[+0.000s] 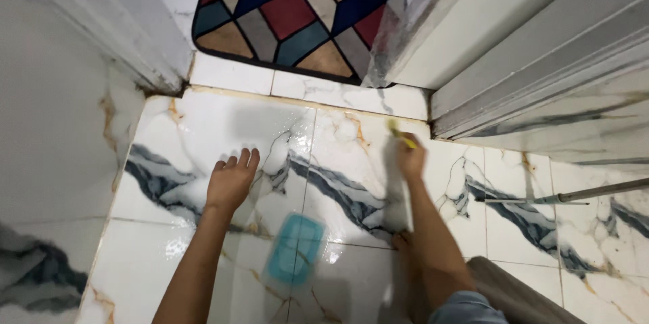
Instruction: The person scrubs the floor tiles and grout lines with a small yellow brush and blue cleaning liquid.
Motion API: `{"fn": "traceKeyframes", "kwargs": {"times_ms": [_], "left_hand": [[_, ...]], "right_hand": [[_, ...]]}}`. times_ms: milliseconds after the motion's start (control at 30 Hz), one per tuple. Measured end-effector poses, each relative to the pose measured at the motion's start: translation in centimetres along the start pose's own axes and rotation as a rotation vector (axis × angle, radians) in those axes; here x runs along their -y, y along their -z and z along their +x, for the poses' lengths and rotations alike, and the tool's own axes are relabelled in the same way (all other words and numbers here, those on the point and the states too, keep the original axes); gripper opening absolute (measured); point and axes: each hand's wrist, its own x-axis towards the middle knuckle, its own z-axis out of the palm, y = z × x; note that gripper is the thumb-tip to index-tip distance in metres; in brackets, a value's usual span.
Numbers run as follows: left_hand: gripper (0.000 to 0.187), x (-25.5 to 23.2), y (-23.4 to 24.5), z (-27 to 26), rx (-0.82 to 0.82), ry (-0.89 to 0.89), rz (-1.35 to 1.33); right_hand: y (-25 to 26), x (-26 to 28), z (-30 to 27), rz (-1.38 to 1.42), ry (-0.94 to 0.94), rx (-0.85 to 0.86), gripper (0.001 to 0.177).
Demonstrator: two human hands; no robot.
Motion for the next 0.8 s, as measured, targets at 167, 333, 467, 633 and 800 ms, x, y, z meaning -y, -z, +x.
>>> {"fn": "traceKeyframes", "kwargs": {"times_ms": [167, 333, 467, 633, 800], "left_hand": [[0.054, 1.1, -1.5, -1.0, 0.015, 0.028, 0.044], [0.056, 1.1, -2.1, 1.1, 0.021, 0.053, 0.032], [0.055, 0.7, -2.1, 2.1, -0.036, 0.05, 0.016], [0.054, 0.6, -2.4, 3.0, -0.015, 0.057, 0.023], [0.054, 0.1, -3.0, 2.9, 0.019, 0.056, 0.006]], "right_hand": [[4.2, 2.7, -3.2, -0.115, -0.062, 0.101, 0.017], [0.3, 14.5, -16.2, 0.208, 0.132, 0.565, 0.017], [-1.0, 21.0, -22.5, 0.107, 0.1, 0.986, 0.02], [-1.5, 21.3, -25.6, -0.09, 0.302, 0.982, 0.016], [-1.6, 17.5, -24.1, 0.288, -0.005, 0.916, 0.019]]}}
